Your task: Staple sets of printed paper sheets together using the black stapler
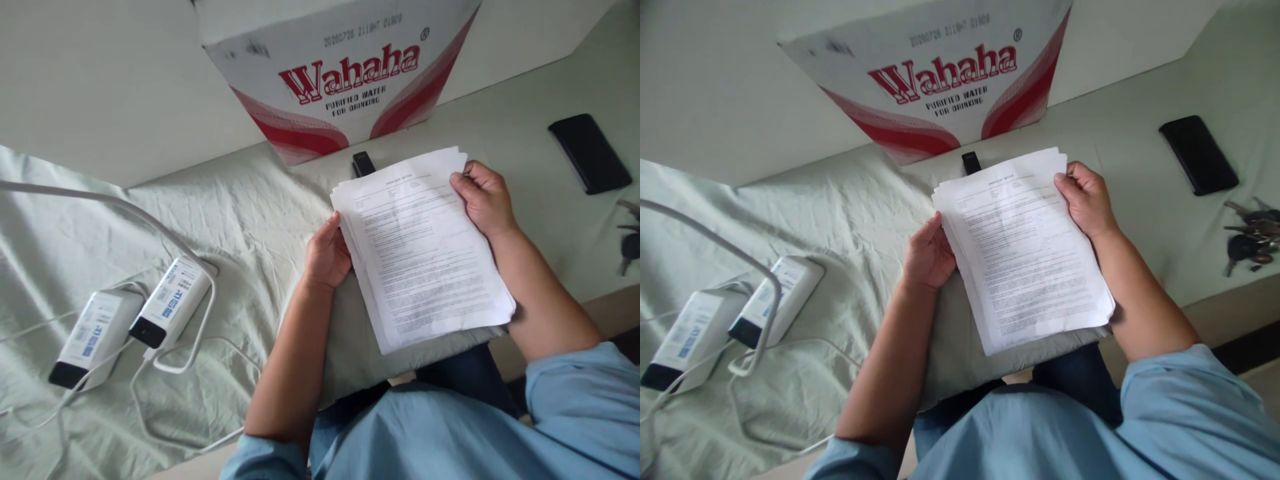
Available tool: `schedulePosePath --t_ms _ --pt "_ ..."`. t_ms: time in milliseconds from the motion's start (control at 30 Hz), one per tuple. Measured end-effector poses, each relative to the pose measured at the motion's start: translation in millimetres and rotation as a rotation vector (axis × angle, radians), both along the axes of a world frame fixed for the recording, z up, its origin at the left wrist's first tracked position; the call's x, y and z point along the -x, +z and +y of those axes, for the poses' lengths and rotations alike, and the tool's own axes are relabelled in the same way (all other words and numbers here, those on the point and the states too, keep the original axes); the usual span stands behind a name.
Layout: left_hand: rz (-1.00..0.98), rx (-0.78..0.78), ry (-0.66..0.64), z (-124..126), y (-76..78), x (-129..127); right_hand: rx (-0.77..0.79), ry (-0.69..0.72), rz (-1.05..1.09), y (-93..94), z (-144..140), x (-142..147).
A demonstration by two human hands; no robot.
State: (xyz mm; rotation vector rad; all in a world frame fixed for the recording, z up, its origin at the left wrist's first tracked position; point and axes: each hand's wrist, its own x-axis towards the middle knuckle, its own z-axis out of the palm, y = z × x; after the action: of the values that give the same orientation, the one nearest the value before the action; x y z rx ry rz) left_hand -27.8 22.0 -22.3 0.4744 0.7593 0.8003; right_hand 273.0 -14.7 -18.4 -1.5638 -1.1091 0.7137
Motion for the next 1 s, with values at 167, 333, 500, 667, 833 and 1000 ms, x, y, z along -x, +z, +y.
schedulePosePath --t_ms 167,333,500,667,833,1000 --pt "0.010 -0.002 0.028 1 -0.3 -1 0.001 -0.004 -0.032 -2.1 -1 -3" --pt "0.008 -0.023 0.130 2 -0.7 -4 0.006 -0.027 -0.006 0.3 -3 3" --pt "0.018 -0.038 0.165 3 -2.6 -7 0.016 -0.019 -0.039 4.7 -7 8" --pt "0.013 -0.067 0.222 2 -7.2 -7 0.026 -0.021 -0.056 5.0 -7 11" --pt "0.033 -0.090 0.262 3 -4.2 -8 0.017 -0.030 -0.068 4.5 -7 13" --pt "0.040 -0.109 0.303 3 -3.0 -10 0.032 -0.037 -0.089 7.3 -8 15"
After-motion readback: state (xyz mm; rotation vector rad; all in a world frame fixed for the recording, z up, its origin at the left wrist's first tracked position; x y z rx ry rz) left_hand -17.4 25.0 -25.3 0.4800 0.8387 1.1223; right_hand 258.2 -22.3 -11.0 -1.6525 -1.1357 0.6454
